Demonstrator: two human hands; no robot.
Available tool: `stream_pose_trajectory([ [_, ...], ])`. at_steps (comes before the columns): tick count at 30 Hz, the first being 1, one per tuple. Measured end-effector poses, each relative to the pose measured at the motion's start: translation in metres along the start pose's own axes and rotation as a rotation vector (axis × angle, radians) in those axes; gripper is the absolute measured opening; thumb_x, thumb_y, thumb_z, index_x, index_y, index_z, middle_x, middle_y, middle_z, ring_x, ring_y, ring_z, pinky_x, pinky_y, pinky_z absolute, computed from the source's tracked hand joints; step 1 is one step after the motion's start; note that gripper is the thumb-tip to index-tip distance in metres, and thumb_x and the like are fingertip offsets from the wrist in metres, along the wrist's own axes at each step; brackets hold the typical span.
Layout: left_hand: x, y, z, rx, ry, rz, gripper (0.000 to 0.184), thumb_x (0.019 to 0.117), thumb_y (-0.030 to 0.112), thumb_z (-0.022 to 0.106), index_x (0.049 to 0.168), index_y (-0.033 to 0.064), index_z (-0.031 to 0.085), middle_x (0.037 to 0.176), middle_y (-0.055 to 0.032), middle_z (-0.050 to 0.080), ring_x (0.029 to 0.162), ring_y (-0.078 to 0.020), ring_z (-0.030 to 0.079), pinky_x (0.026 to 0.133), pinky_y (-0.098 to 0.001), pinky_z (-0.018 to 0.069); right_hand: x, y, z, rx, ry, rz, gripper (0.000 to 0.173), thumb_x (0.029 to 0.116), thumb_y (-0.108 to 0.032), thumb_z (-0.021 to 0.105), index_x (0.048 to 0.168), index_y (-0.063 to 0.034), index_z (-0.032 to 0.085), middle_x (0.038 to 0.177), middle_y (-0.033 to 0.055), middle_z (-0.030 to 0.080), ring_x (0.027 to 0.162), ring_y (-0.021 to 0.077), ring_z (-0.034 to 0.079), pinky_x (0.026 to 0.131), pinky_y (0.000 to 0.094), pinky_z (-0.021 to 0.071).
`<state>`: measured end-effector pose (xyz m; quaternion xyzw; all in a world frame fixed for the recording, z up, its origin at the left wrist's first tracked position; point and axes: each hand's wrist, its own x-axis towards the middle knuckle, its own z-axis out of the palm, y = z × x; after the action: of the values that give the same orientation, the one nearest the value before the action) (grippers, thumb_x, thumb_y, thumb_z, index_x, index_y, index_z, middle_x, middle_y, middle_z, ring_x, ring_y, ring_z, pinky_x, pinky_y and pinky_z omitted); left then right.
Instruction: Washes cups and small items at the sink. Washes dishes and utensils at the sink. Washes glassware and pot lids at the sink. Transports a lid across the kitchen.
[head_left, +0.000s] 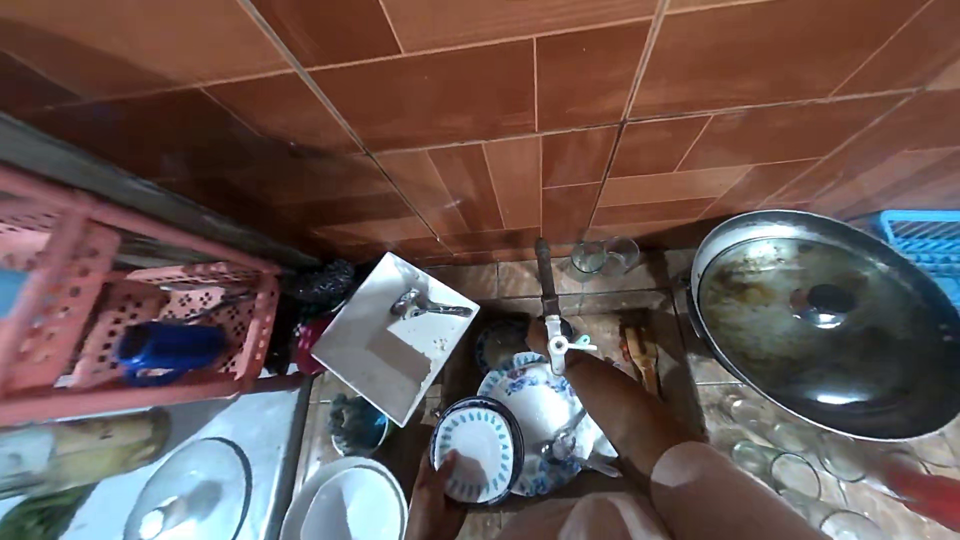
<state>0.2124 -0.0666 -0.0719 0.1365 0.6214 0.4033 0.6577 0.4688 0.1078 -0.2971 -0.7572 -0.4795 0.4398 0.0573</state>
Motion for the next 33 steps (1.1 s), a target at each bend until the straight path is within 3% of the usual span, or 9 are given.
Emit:
stream_pose_trajectory([
  [4,-0.001,0.0,0.01,0.035,0.017,0.009,0.052,0.1039,0.006,0.05,0.152,0.0123,0.032,0.12,-0.0126,0.066,0.095,-0.0211,0.072,0.08,-0.0438,0.0629,0.013,0.005,0.006,0.153,-0.026,-0.13,0.056,0.0963,-0.025,0.068,0.144,0.0004,0.053,0.141,0.0245,0.058,0.133,0.0361,0.055,0.113,0.053,0.0439],
  [7,0.003,-0.005,0.013,0.066,-0.01,-0.007,0.054,0.104,0.008,0.051,0.154,0.0124,0.032,0.122,-0.015,0.065,0.097,-0.0233,0.072,0.081,-0.0451,0.0625,0.015,-0.005,0.01,0.054,-0.001,-0.286,0.054,0.0917,-0.025,0.073,0.139,-0.0047,0.058,0.132,0.0255,0.063,0.124,0.0415,0.06,0.105,0.0615,0.0478],
  [11,0.005,-0.008,0.021,0.09,-0.028,-0.007,0.055,0.1035,0.007,0.052,0.155,0.0117,0.032,0.125,-0.0169,0.064,0.101,-0.0254,0.071,0.083,-0.0464,0.062,-0.043,-0.053,-0.057,0.039,-0.042,-0.477,0.036,0.1055,-0.021,0.051,0.139,-0.0099,0.06,0.133,0.0205,0.065,0.126,0.0353,0.061,0.109,0.0556,0.0466],
  [14,0.005,-0.007,0.024,0.091,-0.038,-0.007,0.057,0.103,0.005,0.053,0.155,0.012,0.032,0.127,-0.018,0.064,0.102,-0.027,0.071,0.083,-0.0474,0.0623,-0.053,-0.028,-0.057,0.136,0.397,-0.713,0.043,0.1071,-0.034,0.047,0.121,-0.0008,0.07,0.108,0.0218,0.073,0.101,0.0332,0.07,0.094,0.0486,0.0561],
  [16,0.004,-0.006,0.026,0.084,-0.031,0.0,0.056,0.1025,0.005,0.054,0.154,0.0117,0.033,0.127,-0.0181,0.063,0.102,-0.0273,0.071,0.083,-0.0477,0.062,-0.109,-0.038,-0.119,-0.005,0.141,-0.4,0.044,0.108,-0.031,0.046,0.139,-0.0023,0.059,0.129,0.0229,0.067,0.122,0.037,0.063,0.108,0.0533,0.0473],
  [19,0.002,-0.002,0.029,0.099,-0.025,0.032,0.053,0.1032,0.005,0.053,0.153,0.0103,0.035,0.126,-0.0178,0.064,0.102,-0.0265,0.071,0.083,-0.047,0.062,-0.145,-0.017,-0.145,0.199,0.288,-0.235,0.037,0.1074,-0.027,0.049,0.132,-0.0026,0.062,0.118,0.0198,0.071,0.11,0.0335,0.07,0.1,0.0511,0.0537],
  [21,0.001,0.0,0.032,0.132,-0.025,0.054,0.053,0.1034,0.006,0.053,0.153,0.0097,0.035,0.127,-0.0176,0.063,0.103,-0.0256,0.07,0.084,-0.0458,0.0615,-0.165,0.009,-0.144,0.48,0.411,-0.202,0.033,0.1066,-0.022,0.053,0.126,0.0046,0.059,0.108,0.0199,0.07,0.099,0.0271,0.07,0.093,0.0425,0.0561],
  [26,-0.004,0.003,0.043,0.177,-0.073,0.081,0.05,0.1036,0.008,0.052,0.151,0.008,0.038,0.126,-0.0162,0.064,0.103,-0.0237,0.069,0.084,-0.0439,0.0614,-0.205,0.053,-0.108,0.999,0.458,-0.076,0.027,0.1041,-0.015,0.057,0.122,0.0054,0.058,0.108,0.0153,0.065,0.097,0.015,0.064,0.087,0.0314,0.0549],
  [33,-0.008,-0.002,0.055,0.18,-0.112,0.079,0.045,0.1045,0.01,0.052,0.147,0.0034,0.041,0.122,-0.0187,0.065,0.103,-0.0261,0.07,0.085,-0.0468,0.0608,-0.233,0.051,-0.058,1.33,0.244,0.136,0.029,0.1079,-0.018,0.051,0.133,-0.0046,0.057,0.114,0.0134,0.064,0.095,0.0199,0.062,0.078,0.0411,0.0539],
])
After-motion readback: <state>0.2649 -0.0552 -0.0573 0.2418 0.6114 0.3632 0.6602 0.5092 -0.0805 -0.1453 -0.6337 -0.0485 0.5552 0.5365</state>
